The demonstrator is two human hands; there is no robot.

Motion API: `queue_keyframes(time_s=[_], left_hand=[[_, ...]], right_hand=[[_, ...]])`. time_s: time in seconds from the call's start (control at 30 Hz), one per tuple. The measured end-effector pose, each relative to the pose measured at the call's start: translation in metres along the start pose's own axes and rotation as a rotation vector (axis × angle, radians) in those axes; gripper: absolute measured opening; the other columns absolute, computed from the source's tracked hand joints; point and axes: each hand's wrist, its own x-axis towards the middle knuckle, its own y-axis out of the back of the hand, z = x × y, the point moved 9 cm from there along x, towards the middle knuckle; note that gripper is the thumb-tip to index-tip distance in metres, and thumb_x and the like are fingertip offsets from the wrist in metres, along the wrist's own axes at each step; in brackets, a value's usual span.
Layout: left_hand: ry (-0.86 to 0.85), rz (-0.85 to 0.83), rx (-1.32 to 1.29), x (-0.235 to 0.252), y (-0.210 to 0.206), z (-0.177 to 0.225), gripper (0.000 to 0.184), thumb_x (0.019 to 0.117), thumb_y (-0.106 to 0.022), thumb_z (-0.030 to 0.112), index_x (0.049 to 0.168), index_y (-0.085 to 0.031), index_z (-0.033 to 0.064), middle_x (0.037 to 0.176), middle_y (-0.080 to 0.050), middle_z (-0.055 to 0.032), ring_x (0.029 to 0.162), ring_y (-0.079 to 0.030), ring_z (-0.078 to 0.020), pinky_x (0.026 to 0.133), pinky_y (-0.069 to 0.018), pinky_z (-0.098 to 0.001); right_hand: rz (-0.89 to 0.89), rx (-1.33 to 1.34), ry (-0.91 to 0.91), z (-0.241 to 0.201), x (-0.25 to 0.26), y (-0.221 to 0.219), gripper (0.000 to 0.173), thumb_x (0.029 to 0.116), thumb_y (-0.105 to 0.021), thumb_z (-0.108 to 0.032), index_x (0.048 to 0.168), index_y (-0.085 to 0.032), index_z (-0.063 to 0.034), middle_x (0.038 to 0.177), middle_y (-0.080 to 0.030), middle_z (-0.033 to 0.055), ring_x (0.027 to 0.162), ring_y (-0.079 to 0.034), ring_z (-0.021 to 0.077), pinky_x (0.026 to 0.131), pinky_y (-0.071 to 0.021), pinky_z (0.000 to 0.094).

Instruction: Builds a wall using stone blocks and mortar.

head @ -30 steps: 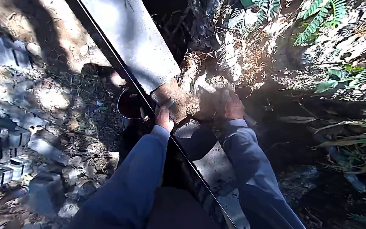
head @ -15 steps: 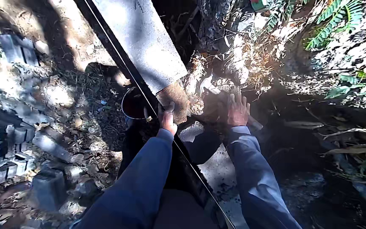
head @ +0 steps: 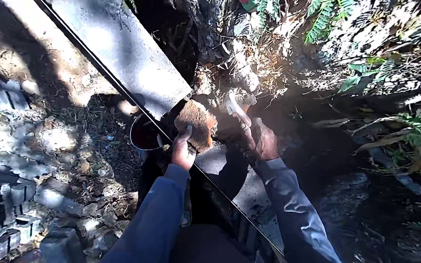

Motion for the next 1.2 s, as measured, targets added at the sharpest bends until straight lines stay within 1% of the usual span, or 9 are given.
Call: queue_keyframes(time_s=[0.17,0.33,0.5,0.67,0.87,1.0,1.07,1.13,1.2], left_hand=[[0.035,-0.13,0.043,0.009,-0.05,-0.001,0.029,0.0999,-0.055,0.002,0.128,-0.052,0.0109,0.112,-0.066,-0.008,0.1,-0.068,-0.0176,0.086,-0.0586,-0.0372],[0.061,-0.229,0.287,0.012,-0.089,-0.017,0.031,0.1046,-0.055,0.021,0.133,-0.056,0.0087,0.123,-0.066,-0.0104,0.113,-0.064,-0.0226,0.095,-0.0553,-0.0458],[0.05,-0.049,0.564,0.005,-0.087,-0.031,0.046,0.0978,-0.068,0.023,0.138,-0.052,0.0071,0.129,-0.061,-0.0163,0.111,-0.064,-0.0285,0.088,-0.0573,-0.0488],[-0.242,-0.089,0.864,0.002,-0.096,-0.011,0.111,0.0877,-0.083,0.031,0.165,-0.003,0.0293,0.164,-0.031,-0.0132,0.137,-0.051,-0.0333,0.098,-0.0543,-0.0584],[-0.257,-0.197,1.024,-0.007,-0.102,-0.004,0.091,0.0917,-0.077,0.029,0.161,-0.02,0.0168,0.148,-0.048,-0.0206,0.118,-0.065,-0.0332,0.088,-0.0621,-0.0505],[-0.804,-0.309,2.079,-0.019,-0.129,0.017,0.118,0.0636,-0.09,0.05,0.158,-0.034,0.0062,0.159,-0.032,-0.0295,0.145,-0.035,-0.0461,0.116,-0.0321,-0.0634],[-1.136,-0.498,2.218,-0.016,-0.15,0.003,0.104,0.0698,-0.086,0.053,0.156,-0.043,0.0141,0.164,-0.029,-0.0238,0.153,-0.025,-0.0429,0.122,-0.0174,-0.0663],[-1.217,-0.715,2.109,-0.01,-0.178,0.0,0.077,0.0734,-0.086,0.031,0.142,-0.06,0.0083,0.153,-0.049,-0.019,0.146,-0.041,-0.0388,0.121,-0.0248,-0.0622],[-0.963,-0.709,2.146,-0.003,-0.2,0.011,0.063,0.082,-0.084,0.034,0.134,-0.063,0.0051,0.137,-0.063,-0.0176,0.127,-0.059,-0.0367,0.108,-0.0435,-0.059]], right_hand=[[0.207,0.243,-0.003,0.003,-0.055,0.033,0.055,0.1072,-0.038,-0.046,0.098,-0.063,0.0026,0.067,-0.059,0.0092,0.063,-0.063,0.0216,0.061,-0.0538,0.042],[0.188,0.213,-0.112,0.019,-0.064,0.028,0.05,0.1065,-0.041,-0.042,0.102,-0.063,0.0029,0.07,-0.063,0.0139,0.069,-0.068,0.0309,0.065,-0.0554,0.0499],[0.09,0.248,-0.212,0.039,-0.059,0.01,0.051,0.1064,-0.041,-0.042,0.109,-0.061,0.0045,0.075,-0.066,0.0183,0.075,-0.07,0.0377,0.07,-0.0566,0.0556],[-0.09,0.532,-0.316,0.049,-0.043,-0.02,0.05,0.1046,-0.051,-0.046,0.117,-0.059,0.0017,0.081,-0.065,0.017,0.077,-0.067,0.0324,0.075,-0.0551,0.0534],[0.015,1.214,-0.575,0.029,-0.031,-0.049,0.049,0.0883,-0.081,-0.034,0.12,-0.058,-0.0051,0.081,-0.063,0.0086,0.061,-0.058,0.0148,0.057,-0.0523,0.0332],[0.159,1.329,-0.685,0.039,-0.025,-0.036,0.044,0.0901,-0.08,-0.029,0.122,-0.058,-0.0069,0.08,-0.061,0.007,0.061,-0.056,0.0135,0.056,-0.0509,0.0311],[0.147,1.373,-0.697,0.035,-0.02,-0.033,0.044,0.0919,-0.078,-0.034,0.123,-0.059,-0.0089,0.077,-0.059,0.0056,0.056,-0.052,0.0125,0.052,-0.0485,0.0299],[0.135,1.357,-0.651,0.028,-0.014,-0.028,0.044,0.0947,-0.073,-0.044,0.119,-0.061,-0.0099,0.075,-0.059,0.0055,0.055,-0.052,0.0131,0.051,-0.048,0.0304],[0.142,1.242,-0.564,0.03,-0.012,-0.016,0.045,0.103,-0.055,-0.053,0.114,-0.061,-0.0099,0.07,-0.059,0.0051,0.051,-0.053,0.014,0.049,-0.0492,0.0312]])
